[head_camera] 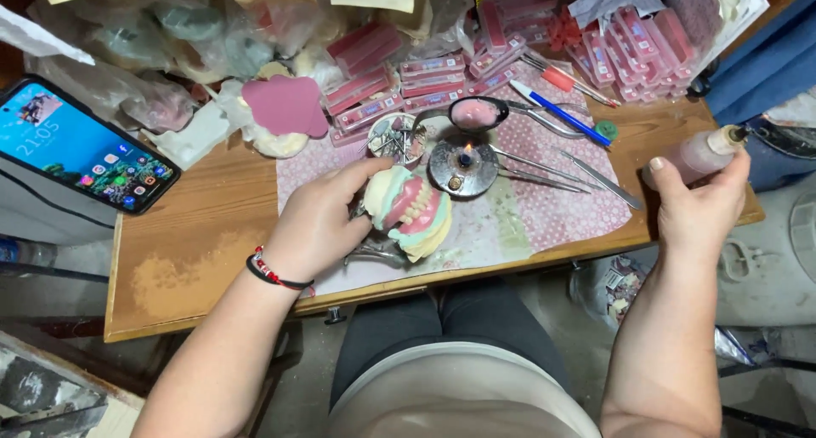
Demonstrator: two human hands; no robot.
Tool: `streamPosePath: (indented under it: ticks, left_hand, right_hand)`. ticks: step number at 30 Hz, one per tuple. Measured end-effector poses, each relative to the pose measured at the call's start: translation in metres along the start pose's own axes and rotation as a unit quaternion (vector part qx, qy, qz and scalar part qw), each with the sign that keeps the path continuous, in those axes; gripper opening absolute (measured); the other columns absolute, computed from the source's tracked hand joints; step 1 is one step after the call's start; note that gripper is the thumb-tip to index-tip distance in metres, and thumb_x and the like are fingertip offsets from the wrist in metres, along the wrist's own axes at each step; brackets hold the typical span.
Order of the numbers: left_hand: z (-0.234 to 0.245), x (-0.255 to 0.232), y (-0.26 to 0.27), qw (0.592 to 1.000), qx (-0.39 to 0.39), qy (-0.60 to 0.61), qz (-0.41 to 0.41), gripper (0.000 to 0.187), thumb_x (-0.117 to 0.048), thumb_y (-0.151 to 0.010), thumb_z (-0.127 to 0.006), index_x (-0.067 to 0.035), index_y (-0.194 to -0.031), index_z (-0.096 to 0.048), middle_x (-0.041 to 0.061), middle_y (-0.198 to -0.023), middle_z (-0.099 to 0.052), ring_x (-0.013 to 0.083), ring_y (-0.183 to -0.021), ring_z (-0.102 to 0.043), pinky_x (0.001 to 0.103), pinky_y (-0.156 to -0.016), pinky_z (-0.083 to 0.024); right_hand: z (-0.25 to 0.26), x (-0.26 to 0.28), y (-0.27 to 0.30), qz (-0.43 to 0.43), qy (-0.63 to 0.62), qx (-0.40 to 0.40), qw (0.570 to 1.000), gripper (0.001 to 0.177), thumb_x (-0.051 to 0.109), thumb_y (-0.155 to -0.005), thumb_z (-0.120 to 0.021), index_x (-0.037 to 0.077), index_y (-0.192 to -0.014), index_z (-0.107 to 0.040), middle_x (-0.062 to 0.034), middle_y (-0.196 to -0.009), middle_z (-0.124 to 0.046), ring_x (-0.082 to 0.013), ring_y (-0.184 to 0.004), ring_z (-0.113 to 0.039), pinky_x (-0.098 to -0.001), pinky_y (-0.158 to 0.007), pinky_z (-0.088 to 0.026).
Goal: A person refines a dental mold by applying a liquid substance and using a metal probe to shape and adjust the details of the artificial teeth.
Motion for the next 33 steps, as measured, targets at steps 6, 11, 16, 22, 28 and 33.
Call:
streamPosePath:
  ticks: [6, 11, 16, 22, 28, 33]
  left_hand:
    - [0.013, -0.008, -0.006, 0.994, -0.084, 0.072, -0.013, 0.071, -0.006, -0.068, -0.058, -0.017, -0.139, -0.056, 0.005, -0.135, -0.071, 0.0303, -0.121, -0.069, 0.039, -0.094, -0.051]
    - [0.022, -0.027, -0.014, 0.988, -0.111, 0.103, -0.006, 0.070, -0.005, -0.069, -0.066, -0.019, -0.137, -0.059, 0.002, -0.124, -0.074, 0.0204, -0.102, -0.071, 0.031, -0.088, -0.055]
    - [0.034, -0.030, -0.021, 0.971, -0.156, 0.178, 0.030, 0.071, 0.004, -0.067, -0.070, -0.017, -0.134, -0.063, -0.002, -0.095, -0.066, 0.0087, -0.075, -0.060, 0.021, -0.068, -0.053]
    - [0.037, -0.019, -0.016, 0.929, -0.224, 0.293, 0.005, 0.063, 0.003, -0.083, -0.082, -0.010, -0.136, -0.051, 0.006, -0.105, -0.075, 0.0080, -0.087, -0.067, 0.019, -0.072, -0.053]
    - [0.046, -0.018, -0.002, 0.935, -0.274, 0.224, 0.007, 0.068, -0.005, -0.082, -0.082, -0.015, -0.140, -0.048, -0.005, -0.086, -0.068, 0.0060, -0.068, -0.054, 0.022, -0.062, -0.041]
    - [0.043, -0.021, 0.004, 0.936, -0.283, 0.205, -0.036, 0.071, 0.002, -0.080, -0.075, -0.013, -0.143, -0.047, 0.000, -0.096, -0.073, 0.0085, -0.073, -0.056, 0.023, -0.065, -0.049]
  right_hand:
    - [0.010, 0.030, 0.009, 0.035, -0.115, -0.060, 0.991, 0.051, 0.004, -0.093, -0.084, 0.000, -0.129, -0.047, -0.0153, -0.117, -0.052, -0.0237, -0.103, -0.048, -0.0383, -0.096, -0.047]
    - [0.004, 0.077, 0.043, 0.019, -0.204, -0.025, 0.978, 0.056, -0.005, -0.093, -0.077, 0.002, -0.139, -0.046, -0.0213, -0.130, -0.061, -0.0283, -0.113, -0.063, -0.0405, -0.102, -0.054]
    - [-0.023, 0.126, 0.094, -0.029, -0.309, 0.095, 0.946, 0.082, 0.026, -0.080, -0.083, 0.003, -0.150, -0.045, -0.0243, -0.130, -0.064, -0.0310, -0.115, -0.066, -0.0445, -0.106, -0.056]
    - [-0.051, 0.183, 0.137, 0.055, -0.200, 0.259, 0.943, 0.094, 0.045, -0.062, -0.087, -0.002, -0.138, -0.060, -0.0156, -0.133, -0.070, -0.0214, -0.121, -0.067, -0.0352, -0.113, -0.048]
    - [-0.062, 0.223, 0.141, 0.136, -0.113, 0.283, 0.942, 0.087, 0.053, -0.065, -0.088, 0.007, -0.134, -0.065, -0.0103, -0.127, -0.074, -0.0214, -0.113, -0.073, -0.0330, -0.101, -0.053]
    - [-0.064, 0.221, 0.141, 0.147, -0.095, 0.273, 0.946, 0.079, 0.047, -0.070, -0.090, 0.006, -0.133, -0.065, -0.0092, -0.123, -0.075, -0.0218, -0.108, -0.073, -0.0332, -0.098, -0.053]
Point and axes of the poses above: each hand's wrist, its own y-axis away from the middle knuckle, its own z-axis out of the back of the hand, x = y × z, the point moved 8 cm from there along -y, towards the middle knuckle
